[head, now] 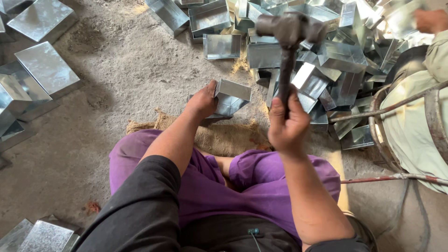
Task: The person sits on the floor and repeatedly hammers small rectangular metal boxes with a hammer. They pick up each box, place it on a small wooden block, strike it several times, and then toss it aside to a growing pile of finished pieces.
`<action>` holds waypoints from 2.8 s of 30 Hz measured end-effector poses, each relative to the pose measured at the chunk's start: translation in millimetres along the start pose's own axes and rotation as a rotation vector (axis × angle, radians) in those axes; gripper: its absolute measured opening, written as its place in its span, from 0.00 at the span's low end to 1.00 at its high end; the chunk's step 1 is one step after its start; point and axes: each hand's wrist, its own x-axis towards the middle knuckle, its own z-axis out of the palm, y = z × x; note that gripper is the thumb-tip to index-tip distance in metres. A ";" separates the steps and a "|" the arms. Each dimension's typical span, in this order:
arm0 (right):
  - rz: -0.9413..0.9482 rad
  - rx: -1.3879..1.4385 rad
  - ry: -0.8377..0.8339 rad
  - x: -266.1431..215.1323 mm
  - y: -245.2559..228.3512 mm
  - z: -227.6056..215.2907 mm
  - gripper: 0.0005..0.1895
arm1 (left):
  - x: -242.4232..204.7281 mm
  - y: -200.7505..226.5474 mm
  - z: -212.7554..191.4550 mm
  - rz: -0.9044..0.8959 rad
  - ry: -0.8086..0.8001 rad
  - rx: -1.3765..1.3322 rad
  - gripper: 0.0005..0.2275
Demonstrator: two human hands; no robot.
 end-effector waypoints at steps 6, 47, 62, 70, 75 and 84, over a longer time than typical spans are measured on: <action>0.350 -0.478 -0.434 10.4 30.1 24.6 0.24 | 2.3 -3.9 4.6 0.003 0.008 -0.002 0.25; 0.971 0.346 -0.124 -122.4 94.0 -21.1 0.11 | -4.5 -5.9 -58.5 -0.370 -0.175 0.476 0.19; 0.943 0.264 -0.122 -120.6 93.1 -15.3 0.12 | -15.8 52.8 -39.9 0.093 -0.209 0.935 0.17; 0.446 0.063 -0.093 -107.4 69.2 -26.6 0.11 | -11.4 23.0 -8.7 0.208 -0.020 0.908 0.12; 0.189 -0.045 0.062 -90.5 75.1 -12.1 0.13 | -12.9 9.1 2.7 0.252 0.054 0.911 0.10; 0.398 -0.365 -0.099 -78.9 105.8 12.5 0.17 | -18.3 20.7 -3.1 0.298 0.084 0.963 0.10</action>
